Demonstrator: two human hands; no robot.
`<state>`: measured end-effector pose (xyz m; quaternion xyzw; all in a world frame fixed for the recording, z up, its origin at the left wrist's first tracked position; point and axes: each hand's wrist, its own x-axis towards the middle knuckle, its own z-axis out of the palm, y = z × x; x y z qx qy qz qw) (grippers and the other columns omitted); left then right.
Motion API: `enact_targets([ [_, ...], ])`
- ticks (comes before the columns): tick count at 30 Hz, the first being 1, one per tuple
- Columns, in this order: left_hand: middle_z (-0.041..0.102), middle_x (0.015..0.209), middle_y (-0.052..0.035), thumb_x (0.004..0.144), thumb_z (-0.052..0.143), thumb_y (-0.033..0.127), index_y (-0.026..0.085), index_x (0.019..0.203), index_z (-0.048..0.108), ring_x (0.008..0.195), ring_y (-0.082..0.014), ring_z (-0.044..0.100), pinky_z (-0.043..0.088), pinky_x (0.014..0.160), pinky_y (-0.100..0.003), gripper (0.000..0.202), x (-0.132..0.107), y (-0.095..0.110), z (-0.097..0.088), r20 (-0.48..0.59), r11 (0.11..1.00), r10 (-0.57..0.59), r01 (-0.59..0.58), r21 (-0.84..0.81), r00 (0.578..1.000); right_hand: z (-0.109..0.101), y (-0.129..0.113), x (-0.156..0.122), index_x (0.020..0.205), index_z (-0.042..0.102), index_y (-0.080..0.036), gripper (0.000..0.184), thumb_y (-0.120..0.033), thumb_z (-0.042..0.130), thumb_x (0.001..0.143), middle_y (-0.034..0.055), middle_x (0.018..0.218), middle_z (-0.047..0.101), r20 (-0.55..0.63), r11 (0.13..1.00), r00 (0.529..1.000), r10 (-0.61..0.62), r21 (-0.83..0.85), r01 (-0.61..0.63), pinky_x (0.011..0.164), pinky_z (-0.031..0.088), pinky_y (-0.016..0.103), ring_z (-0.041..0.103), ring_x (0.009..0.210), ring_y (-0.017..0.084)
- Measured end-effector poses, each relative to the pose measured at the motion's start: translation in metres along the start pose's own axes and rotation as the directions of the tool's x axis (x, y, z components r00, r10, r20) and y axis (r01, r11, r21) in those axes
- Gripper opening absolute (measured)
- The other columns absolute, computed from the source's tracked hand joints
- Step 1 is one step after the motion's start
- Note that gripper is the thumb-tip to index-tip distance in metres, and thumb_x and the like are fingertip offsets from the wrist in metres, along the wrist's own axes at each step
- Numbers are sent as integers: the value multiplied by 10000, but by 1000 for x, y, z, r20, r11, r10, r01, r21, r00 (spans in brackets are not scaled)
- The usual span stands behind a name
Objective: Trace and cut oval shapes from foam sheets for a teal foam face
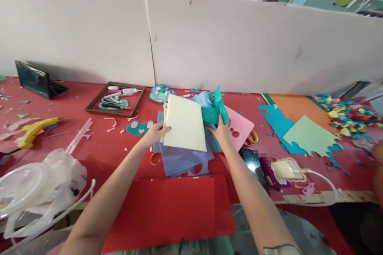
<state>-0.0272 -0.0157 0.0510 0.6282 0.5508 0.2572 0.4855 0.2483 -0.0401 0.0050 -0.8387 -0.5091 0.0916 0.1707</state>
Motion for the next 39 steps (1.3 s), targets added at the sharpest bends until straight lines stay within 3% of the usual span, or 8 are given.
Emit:
enact_targets([
  [2, 508, 567, 26, 755, 499, 305, 195, 636, 528, 642, -155, 548, 380, 571, -237, 165, -1, -11, 7, -60, 928, -63, 81, 364, 996, 1, 1, 3, 1489, 295, -169, 846, -437, 677, 784, 234, 1527, 308, 8, 1000, 1000, 7, 25, -7, 1012, 351, 606, 204, 1427, 427],
  [8, 452, 497, 6, 804, 511, 387, 223, 532, 412, 584, -186, 540, 291, 516, -259, 332, -6, -24, 14, -124, 837, -162, 203, 508, 979, -10, 18, 22, 1441, 411, -165, 705, -501, 535, 834, 167, 1436, 482, 77, 933, 997, 20, 357, -46, 1045, 381, 445, 446, 1320, 316],
  [12, 542, 571, -25, 875, 419, 435, 221, 571, 427, 644, -197, 582, 286, 519, -257, 372, -6, -26, 15, -144, 799, -149, 205, 565, 978, -22, 30, 31, 1426, 420, -160, 571, -395, 260, 931, 113, 1467, 454, -190, 849, 981, 45, 524, 63, 1055, 376, 349, 415, 1352, 216],
  [17, 675, 805, -74, 881, 437, 425, 208, 805, 559, 795, -246, 648, 390, 589, -279, 261, -7, -27, 19, -185, 780, -130, 215, 588, 974, -21, 27, 26, 1521, 150, -174, 642, -401, 285, 936, 140, 1512, 375, -361, 912, 926, 107, 407, 53, 982, 427, 351, 448, 1333, 245],
  [21, 666, 1089, -148, 844, 524, 342, 160, 1157, 549, 1029, -303, 622, 481, 825, -387, 363, -11, -28, 23, -323, 744, 110, 138, 654, 940, -10, 24, 22, 1371, 418, -116, 553, -416, 366, 910, 190, 1273, 603, -381, 924, 911, 158, 383, -1, 892, 468, 391, 600, 1126, 296],
  [25, 462, 1460, -113, 837, 424, 106, 245, 1352, 482, 1350, -273, 414, 312, 1118, -479, 536, -13, -34, 34, -83, 559, 483, -235, 795, 872, -11, 27, 22, 1066, 670, -156, 362, -398, 477, 877, 189, 1391, 507, -524, 983, 850, 46, 177, 57, 953, 428, 449, 475, 1259, 321],
  [28, 382, 1529, -73, 880, 390, 144, 273, 1385, 463, 1422, -263, 316, 221, 1165, -520, 527, -12, -41, 45, 203, 448, 507, -457, 768, 838, -18, 26, 21, 948, 740, -165, 360, -421, 496, 883, 170, 1431, 463, -585, 999, 811, -13, 17, 28, 956, 391, 539, 407, 1279, 381],
  [39, 461, 1466, -112, 886, 463, 238, 246, 1291, 553, 1367, -285, 387, 292, 1130, -517, 415, -5, -37, 57, 246, 499, 422, -450, 741, 873, -11, 29, 29, 816, 716, -103, 710, -674, 303, 903, 155, 788, 671, -693, 918, 719, 48, 314, 242, 728, 496, 356, 628, 765, 241],
])
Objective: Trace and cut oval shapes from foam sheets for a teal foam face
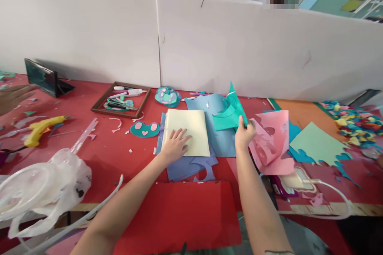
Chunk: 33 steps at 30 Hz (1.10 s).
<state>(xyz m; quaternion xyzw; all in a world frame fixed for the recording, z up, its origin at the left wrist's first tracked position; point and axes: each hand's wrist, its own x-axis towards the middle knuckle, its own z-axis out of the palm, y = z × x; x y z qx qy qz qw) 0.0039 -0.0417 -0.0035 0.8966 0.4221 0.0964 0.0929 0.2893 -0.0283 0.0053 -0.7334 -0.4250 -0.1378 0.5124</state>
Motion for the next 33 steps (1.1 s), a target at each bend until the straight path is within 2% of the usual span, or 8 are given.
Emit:
enact_targets([
  [4, 447, 1473, -101, 899, 439, 237, 263, 1307, 534, 1379, -279, 365, 285, 1130, -518, 420, 0, -1, 4, -11, 1000, 9, -9, -17, 1000, -4, -7, 1, 869, 707, -122, 710, -694, 286, 898, 168, 851, 692, -61, 1000, 998, -19, 16, 20, 785, 485, 385, 640, 826, 262],
  [12, 448, 1462, -117, 908, 427, 240, 249, 1305, 544, 1372, -286, 371, 275, 1135, -506, 414, -2, -1, 1, 26, 1000, 10, -9, -17, 1000, -3, -36, 12, 924, 695, -103, 728, -719, 309, 876, 158, 810, 688, -230, 996, 971, 63, 77, -47, 740, 492, 405, 640, 755, 265],
  [19, 437, 1474, -96, 910, 440, 255, 275, 1328, 519, 1381, -283, 360, 291, 1131, -505, 426, -2, -2, 5, 9, 1000, 11, -11, -11, 1000, 6, -21, 65, 780, 656, -114, 716, -722, 291, 873, 165, 782, 681, -271, 985, 952, 146, 134, -113, 729, 507, 431, 646, 754, 281],
  [23, 446, 1468, -94, 911, 434, 241, 275, 1327, 522, 1384, -285, 356, 296, 1129, -506, 426, -1, -3, 5, 6, 1000, 11, -10, -15, 1000, 5, -17, 96, 897, 664, -142, 604, -630, 309, 926, 142, 899, 701, -354, 987, 929, 106, 151, -55, 795, 519, 448, 664, 853, 281],
  [26, 451, 1462, -97, 914, 428, 247, 265, 1315, 530, 1381, -285, 359, 295, 1130, -511, 414, -1, -3, 5, 3, 1000, 23, -23, -17, 1000, 2, -27, 101, 981, 676, -152, 530, -540, 315, 963, 139, 959, 708, -411, 987, 912, 8, 147, 57, 844, 519, 461, 673, 926, 290],
  [29, 451, 1462, -93, 915, 437, 260, 266, 1311, 533, 1381, -286, 359, 277, 1141, -518, 408, -1, -3, 5, 0, 1000, 18, -18, -26, 1000, 1, -40, 86, 1093, 683, -141, 420, -406, 381, 972, 143, 1048, 714, -337, 945, 908, -251, 116, 304, 909, 510, 447, 672, 1000, 285],
  [31, 453, 1460, -93, 911, 444, 253, 266, 1306, 538, 1381, -286, 360, 274, 1143, -517, 406, -2, -3, 5, -5, 999, 15, -15, -33, 1000, 1, -45, 68, 1141, 683, -172, 420, -249, 300, 986, 112, 1096, 718, -147, 833, 843, -518, 138, 536, 961, 498, 408, 656, 1077, 241],
  [33, 454, 1458, -98, 909, 442, 242, 259, 1300, 543, 1379, -290, 361, 283, 1138, -515, 404, -2, -2, 5, -9, 999, 19, -19, -31, 1000, 4, -43, 47, 1177, 674, -202, 485, -116, 250, 959, 79, 1182, 698, 68, 700, 703, -708, 190, 688, 1007, 476, 367, 610, 1172, 192],
])
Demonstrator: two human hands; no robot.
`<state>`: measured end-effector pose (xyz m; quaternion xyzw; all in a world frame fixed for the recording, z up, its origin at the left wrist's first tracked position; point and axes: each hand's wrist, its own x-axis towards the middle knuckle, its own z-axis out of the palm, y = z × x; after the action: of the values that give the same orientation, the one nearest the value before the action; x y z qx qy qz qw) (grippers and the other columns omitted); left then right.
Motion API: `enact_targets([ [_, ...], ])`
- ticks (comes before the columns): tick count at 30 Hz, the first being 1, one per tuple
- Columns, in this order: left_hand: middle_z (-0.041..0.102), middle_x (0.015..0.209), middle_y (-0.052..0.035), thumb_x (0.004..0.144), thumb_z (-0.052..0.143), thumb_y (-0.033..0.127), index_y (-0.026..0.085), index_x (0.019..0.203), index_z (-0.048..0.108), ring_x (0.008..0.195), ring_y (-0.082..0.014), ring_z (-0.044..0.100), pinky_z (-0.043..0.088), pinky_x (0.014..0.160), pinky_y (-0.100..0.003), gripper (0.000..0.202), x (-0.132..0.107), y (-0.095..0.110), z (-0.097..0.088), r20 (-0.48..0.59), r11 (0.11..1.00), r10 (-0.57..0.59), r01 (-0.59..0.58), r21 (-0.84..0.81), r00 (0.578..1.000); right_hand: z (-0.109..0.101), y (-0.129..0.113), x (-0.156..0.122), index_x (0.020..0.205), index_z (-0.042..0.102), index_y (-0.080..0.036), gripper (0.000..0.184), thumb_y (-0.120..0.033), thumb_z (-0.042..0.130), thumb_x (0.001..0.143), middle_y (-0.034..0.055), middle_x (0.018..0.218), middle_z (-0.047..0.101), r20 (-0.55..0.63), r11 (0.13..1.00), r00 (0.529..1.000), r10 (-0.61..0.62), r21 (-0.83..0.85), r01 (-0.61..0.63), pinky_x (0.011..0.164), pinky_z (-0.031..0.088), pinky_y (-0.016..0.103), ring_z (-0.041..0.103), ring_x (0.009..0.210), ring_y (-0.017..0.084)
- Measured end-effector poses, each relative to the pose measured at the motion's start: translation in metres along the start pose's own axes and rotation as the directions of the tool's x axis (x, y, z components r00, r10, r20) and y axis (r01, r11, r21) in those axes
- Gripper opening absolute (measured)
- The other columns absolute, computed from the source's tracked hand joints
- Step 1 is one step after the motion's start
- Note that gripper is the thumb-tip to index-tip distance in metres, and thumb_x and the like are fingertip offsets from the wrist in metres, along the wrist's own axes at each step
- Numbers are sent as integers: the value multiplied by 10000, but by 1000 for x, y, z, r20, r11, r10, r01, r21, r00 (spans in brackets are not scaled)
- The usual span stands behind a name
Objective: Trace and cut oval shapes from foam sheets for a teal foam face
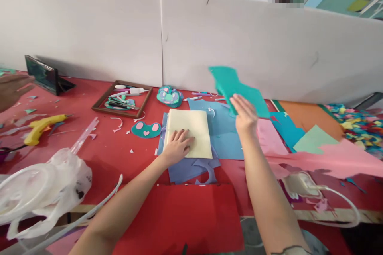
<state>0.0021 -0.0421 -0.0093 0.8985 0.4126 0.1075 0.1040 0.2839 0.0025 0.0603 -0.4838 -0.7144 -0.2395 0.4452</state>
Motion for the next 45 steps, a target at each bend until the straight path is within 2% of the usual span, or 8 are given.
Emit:
enact_targets([
  [2, 451, 1459, -100, 911, 434, 236, 258, 1300, 540, 1376, -290, 363, 292, 1131, -517, 404, 0, 0, 0, -4, 1000, 7, -7, 8, 1000, 8, -6, -19, 1201, 664, -226, 534, -31, 260, 909, 50, 1257, 665, 211, 998, 976, -62, 8, 61, 1062, 433, 377, 553, 1249, 173],
  [8, 438, 1470, -102, 914, 431, 235, 264, 1325, 522, 1383, -298, 353, 285, 1132, -526, 422, 0, -1, 1, 2, 1000, 4, -4, 0, 1000, 30, -1, -68, 1284, 605, -197, 581, 15, 351, 807, 99, 1302, 631, 495, 918, 773, 395, -214, -332, 1063, 423, 462, 562, 1237, 221],
  [13, 428, 1476, -114, 911, 432, 226, 255, 1326, 525, 1388, -304, 347, 274, 1138, -529, 427, 1, -2, 0, 12, 1000, 9, -9, -16, 1000, 36, -7, -71, 1355, 522, -137, 461, -171, 392, 914, 143, 1409, 529, 596, 887, 666, 448, -203, -415, 1088, 378, 451, 484, 1313, 244],
  [18, 426, 1476, -108, 916, 422, 227, 259, 1331, 513, 1392, -298, 342, 282, 1132, -532, 427, 1, -3, 2, 19, 1000, 10, -10, -5, 1000, 17, -20, -56, 1217, 604, -116, 379, -272, 365, 968, 182, 1264, 622, 435, 805, 677, 594, -315, -503, 1001, 435, 397, 562, 1195, 254],
  [22, 431, 1473, -104, 922, 415, 237, 264, 1333, 509, 1394, -291, 342, 291, 1130, -527, 422, 1, -4, 3, 8, 1000, 24, -24, 17, 1000, -9, -23, -52, 1137, 624, -100, 348, -159, 336, 951, 192, 1123, 640, 325, 546, 457, 828, -653, -525, 815, 498, 344, 640, 1009, 264],
  [26, 439, 1465, -110, 926, 404, 239, 258, 1327, 515, 1388, -295, 353, 297, 1126, -530, 416, 1, -3, 4, -1, 999, 25, -25, 35, 1000, -25, -19, -56, 1090, 629, -49, 386, -31, 296, 895, 216, 1144, 602, 393, 466, 257, 883, -800, -379, 815, 499, 338, 639, 1024, 270],
  [34, 444, 1465, -101, 929, 407, 246, 262, 1325, 518, 1388, -282, 351, 285, 1136, -521, 412, 0, -4, 4, -19, 999, 32, -32, 16, 999, -31, 5, -58, 1252, 496, -96, 380, -71, 361, 897, 202, 1147, 600, 332, 358, 133, 934, -866, -348, 777, 524, 361, 651, 1023, 277],
  [45, 413, 1488, -117, 937, 379, 260, 255, 1337, 504, 1397, -291, 337, 274, 1134, -538, 419, 0, -6, 7, -14, 999, 41, -41, -9, 999, -39, 24, -63, 1483, 315, -164, 676, -53, 513, 847, 216, 1105, 617, 551, 595, 239, 800, -779, -196, 789, 496, 358, 666, 981, 292],
])
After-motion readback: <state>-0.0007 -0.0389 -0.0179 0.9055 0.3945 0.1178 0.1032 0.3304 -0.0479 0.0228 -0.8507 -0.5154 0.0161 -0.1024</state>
